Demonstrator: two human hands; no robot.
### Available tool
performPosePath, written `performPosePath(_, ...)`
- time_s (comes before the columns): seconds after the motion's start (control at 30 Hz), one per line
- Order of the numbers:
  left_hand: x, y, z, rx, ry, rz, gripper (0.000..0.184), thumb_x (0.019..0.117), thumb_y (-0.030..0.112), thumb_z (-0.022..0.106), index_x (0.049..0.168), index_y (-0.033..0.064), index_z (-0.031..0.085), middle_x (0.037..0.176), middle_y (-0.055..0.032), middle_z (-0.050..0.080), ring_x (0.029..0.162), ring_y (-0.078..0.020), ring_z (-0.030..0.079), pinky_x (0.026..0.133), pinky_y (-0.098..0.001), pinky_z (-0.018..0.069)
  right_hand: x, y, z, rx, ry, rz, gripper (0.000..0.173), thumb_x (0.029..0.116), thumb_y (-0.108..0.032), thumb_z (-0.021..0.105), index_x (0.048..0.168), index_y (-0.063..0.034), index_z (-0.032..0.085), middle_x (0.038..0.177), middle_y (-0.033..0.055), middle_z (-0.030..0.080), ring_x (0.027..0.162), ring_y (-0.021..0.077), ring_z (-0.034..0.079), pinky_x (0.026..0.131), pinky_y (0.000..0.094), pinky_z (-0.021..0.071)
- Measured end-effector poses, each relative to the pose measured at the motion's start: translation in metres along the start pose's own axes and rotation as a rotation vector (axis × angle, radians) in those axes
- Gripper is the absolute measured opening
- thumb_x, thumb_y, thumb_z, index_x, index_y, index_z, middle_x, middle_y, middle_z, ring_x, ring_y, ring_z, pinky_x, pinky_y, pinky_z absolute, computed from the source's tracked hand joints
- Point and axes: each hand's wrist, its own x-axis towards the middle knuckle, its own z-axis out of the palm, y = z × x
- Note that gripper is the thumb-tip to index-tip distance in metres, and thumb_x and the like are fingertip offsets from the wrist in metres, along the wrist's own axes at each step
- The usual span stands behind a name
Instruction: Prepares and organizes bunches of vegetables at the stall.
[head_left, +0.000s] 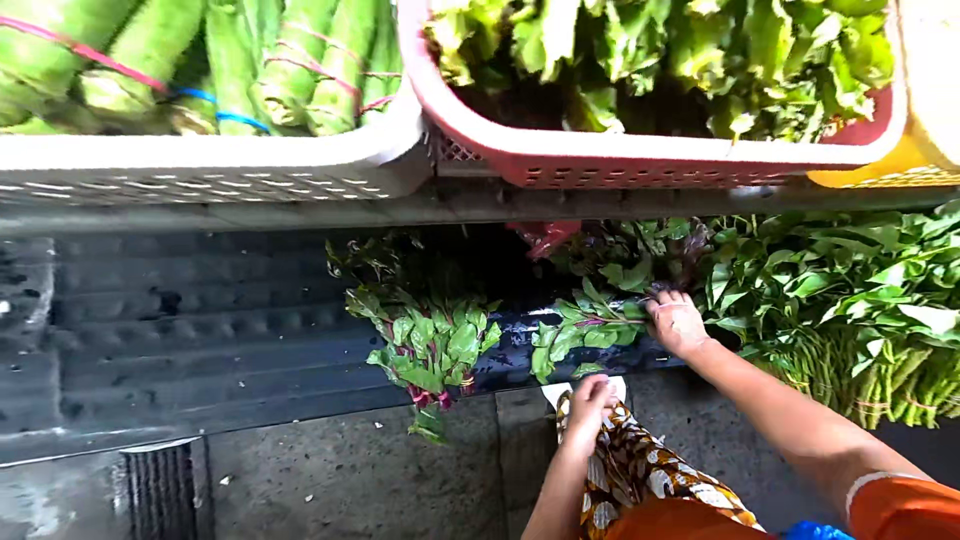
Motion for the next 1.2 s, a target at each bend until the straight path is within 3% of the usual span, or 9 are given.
performPosePath(0.1,0.006,-0.008,0.046,-0.484,-0.082,-0.163,0.046,0.1107,0.031,0.043,0.148,0.0034,0.042,0.132,-0.0199,0.063,0.114,-0.031,0.066,0.093,-0.0499,0.0553,-0.05,-0.015,-0.008,0.202,-0.26,-0.086,0.048,0.0968,-0.046,0.063,0.115,-0.0021,0.069,0.114,0.0239,0.07,0.114,0.0428,0.064,0.102,0.065,0.0463)
performPosePath(0.17,0.015,-0.011,0.066,-0.751,0.066,-0.199,0.038,0.1082,0.028,0.049,0.135,0.0015,0.052,0.115,-0.0173,0.067,0.098,-0.0278,0.068,0.086,-0.0474,0.0576,-0.058,-0.014,-0.009,0.405,-0.382,-0.104,0.052,0.0963,-0.054,0.064,0.108,-0.0037,0.071,0.103,0.0197,0.071,0.103,0.038,0.067,0.095,0.0637,0.0498)
performPosePath(0.33,0.014,-0.009,0.078,-0.847,0.314,-0.235,0.004,0.101,0.005,0.049,0.105,0.0039,0.05,0.076,-0.0106,0.058,0.062,-0.0225,0.061,0.06,-0.0395,0.0579,0.018,0.013,-0.003,0.227,0.052,0.153,0.04,0.1025,-0.027,0.056,0.132,-0.0019,0.063,0.137,0.022,0.062,0.133,0.0392,0.055,0.111,0.0562,0.0444)
performPosePath(0.47,-0.012,-0.005,0.08,-0.929,0.233,-0.005,0.017,0.0951,0.0,0.046,0.082,0.0087,0.053,0.063,-0.0035,0.054,0.052,-0.0166,0.056,0.055,-0.0339,0.0547,0.058,0.022,0.005,0.069,-0.097,0.239,0.052,0.0956,-0.033,0.064,0.135,0.001,0.06,0.142,0.024,0.058,0.138,0.0433,0.048,0.114,0.0644,0.0343)
performPosePath(0.67,0.004,0.018,0.098,-0.844,0.394,0.233,0.005,0.0996,0.001,0.058,0.103,0.0004,0.056,0.061,-0.0043,0.055,0.054,-0.0157,0.058,0.062,-0.0333,0.0564,0.034,0.02,-0.001,0.117,0.204,-0.013,0.041,0.1006,-0.03,0.053,0.133,-0.0071,0.064,0.124,0.0203,0.07,0.125,0.0383,0.061,0.118,0.0605,0.0307)
performPosePath(0.8,0.027,0.043,0.1,-0.925,0.382,0.162,0.032,0.1052,0.012,0.055,0.133,-0.0018,0.052,0.11,-0.0143,0.068,0.094,-0.0209,0.068,0.081,-0.0368,0.0576,-0.011,0.012,0.009,0.179,0.35,-0.307,0.038,0.0965,-0.012,0.058,0.133,-0.01,0.066,0.119,0.0246,0.069,0.113,0.0456,0.065,0.104,0.0626,0.045)
performPosePath(0.9,0.044,0.045,0.102,-0.951,0.371,0.163,0.036,0.1059,0.02,0.056,0.135,-0.0002,0.05,0.116,-0.0156,0.064,0.098,-0.0218,0.065,0.085,-0.0389,0.0564,-0.034,0.006,0.034,0.143,0.419,-0.476,0.043,0.0927,-0.004,0.061,0.133,-0.0165,0.069,0.113,0.0254,0.07,0.101,0.0473,0.068,0.091,0.0623,0.0526)
performPosePath(1.07,0.053,0.022,0.092,-0.807,0.504,0.005,0.038,0.0915,0.008,0.074,0.123,-0.0044,0.057,0.1,-0.0176,0.066,0.084,-0.0233,0.064,0.073,-0.0398,0.0555,-0.054,0.009,0.058,0.083,0.295,-0.633,0.043,0.0927,-0.004,0.062,0.135,-0.0123,0.067,0.111,0.0184,0.071,0.103,0.0382,0.069,0.094,0.0578,0.0522)
performPosePath(1.2,0.046,0.011,0.079,-0.587,0.657,-0.071,0.044,0.0844,0.003,0.077,0.122,-0.0073,0.057,0.107,-0.0235,0.064,0.094,-0.0306,0.063,0.08,-0.0466,0.0534,-0.072,0.018,0.08,0.099,0.248,-0.706,0.032,0.0926,-0.004,0.059,0.123,-0.0066,0.07,0.111,0.0132,0.074,0.106,0.0332,0.07,0.098,0.0544,0.0523)
